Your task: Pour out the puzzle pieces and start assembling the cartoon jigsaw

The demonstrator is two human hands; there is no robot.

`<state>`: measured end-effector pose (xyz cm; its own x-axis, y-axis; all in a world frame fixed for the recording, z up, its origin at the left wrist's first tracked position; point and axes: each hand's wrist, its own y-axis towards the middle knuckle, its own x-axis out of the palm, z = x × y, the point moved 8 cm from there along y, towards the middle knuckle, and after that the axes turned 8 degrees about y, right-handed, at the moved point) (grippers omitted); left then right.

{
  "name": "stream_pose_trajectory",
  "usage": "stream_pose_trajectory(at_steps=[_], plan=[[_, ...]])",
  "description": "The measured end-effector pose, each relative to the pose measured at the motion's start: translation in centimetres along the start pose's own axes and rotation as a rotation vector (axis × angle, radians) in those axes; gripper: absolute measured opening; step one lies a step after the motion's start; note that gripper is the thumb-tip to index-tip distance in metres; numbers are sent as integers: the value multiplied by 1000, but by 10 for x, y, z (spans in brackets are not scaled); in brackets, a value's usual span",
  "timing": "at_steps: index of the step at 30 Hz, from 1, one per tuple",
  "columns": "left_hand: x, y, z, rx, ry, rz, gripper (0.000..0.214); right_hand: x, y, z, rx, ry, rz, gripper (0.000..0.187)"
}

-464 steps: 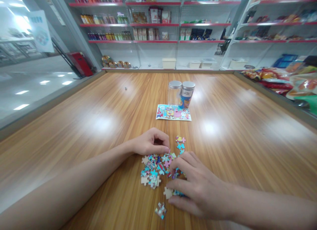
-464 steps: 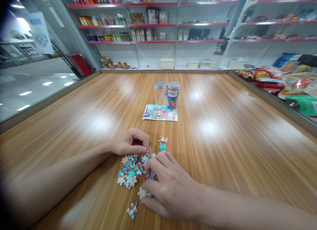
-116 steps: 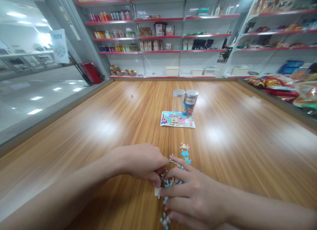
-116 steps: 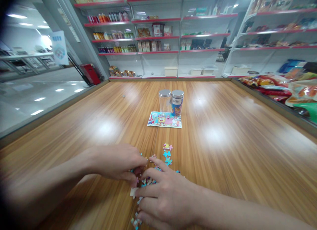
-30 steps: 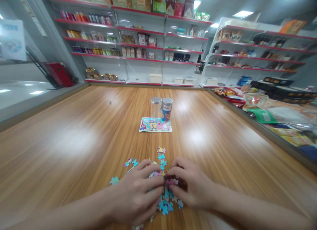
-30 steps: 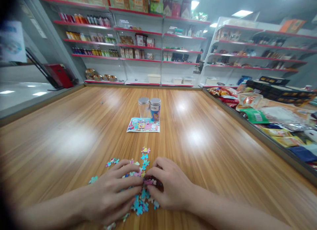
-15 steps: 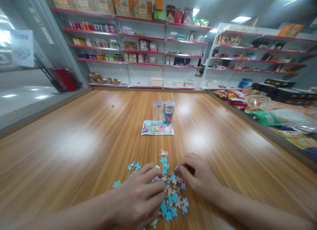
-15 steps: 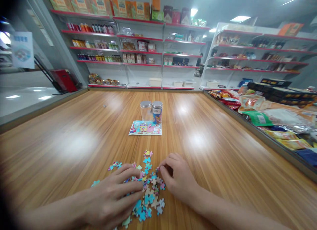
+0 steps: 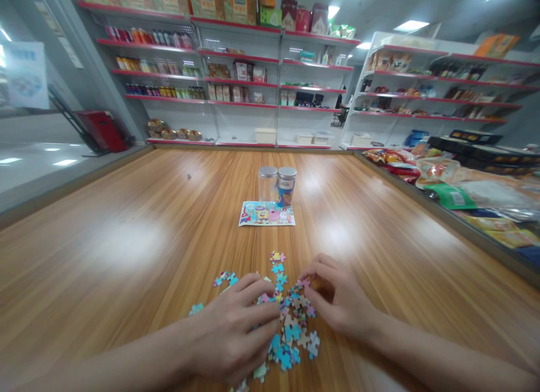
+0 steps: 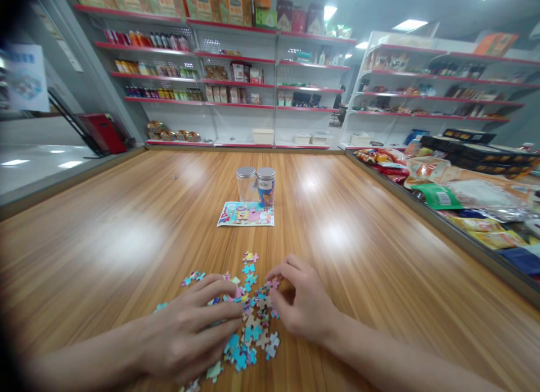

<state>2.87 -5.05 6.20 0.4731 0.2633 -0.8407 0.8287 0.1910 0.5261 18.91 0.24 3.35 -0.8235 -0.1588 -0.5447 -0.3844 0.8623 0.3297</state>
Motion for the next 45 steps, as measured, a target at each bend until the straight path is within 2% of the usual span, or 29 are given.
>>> stream_pose_trajectory(at_steps=[3,6,12,17,24,27,30,33,39,42,45], plan=[[0,-1,-2,-11,6,3,15,4,-1,-12,-70,-17,-98,18],[2,-1,-5,-30,-4,-10,19,7,-1,-15,-81,-59,-146,23],[6,0,-8,-42,-77,-47,26,8,0,-14,-86,-61,-161,18],[7,-1,-9,-45,-124,-72,22,9,1,-14,-74,-33,-183,19],[5,2,-6,-17,-143,-28,20,7,4,-9,-57,50,-196,7],[4,2,-4,-2,-142,-15,16,3,5,4,13,107,-127,7],[3,2,-5,-6,-139,-18,16,-7,6,21,125,74,54,12],[4,3,-5,-13,-157,-36,21,-12,7,24,130,-2,145,12],[4,3,-5,-22,-179,-38,23,-7,3,7,14,-56,68,9],[5,3,-6,-26,-182,-59,23,-3,-2,-16,-182,-74,8,12],[8,3,-6,-28,-184,-87,23,13,-11,-38,-397,-151,-177,21]])
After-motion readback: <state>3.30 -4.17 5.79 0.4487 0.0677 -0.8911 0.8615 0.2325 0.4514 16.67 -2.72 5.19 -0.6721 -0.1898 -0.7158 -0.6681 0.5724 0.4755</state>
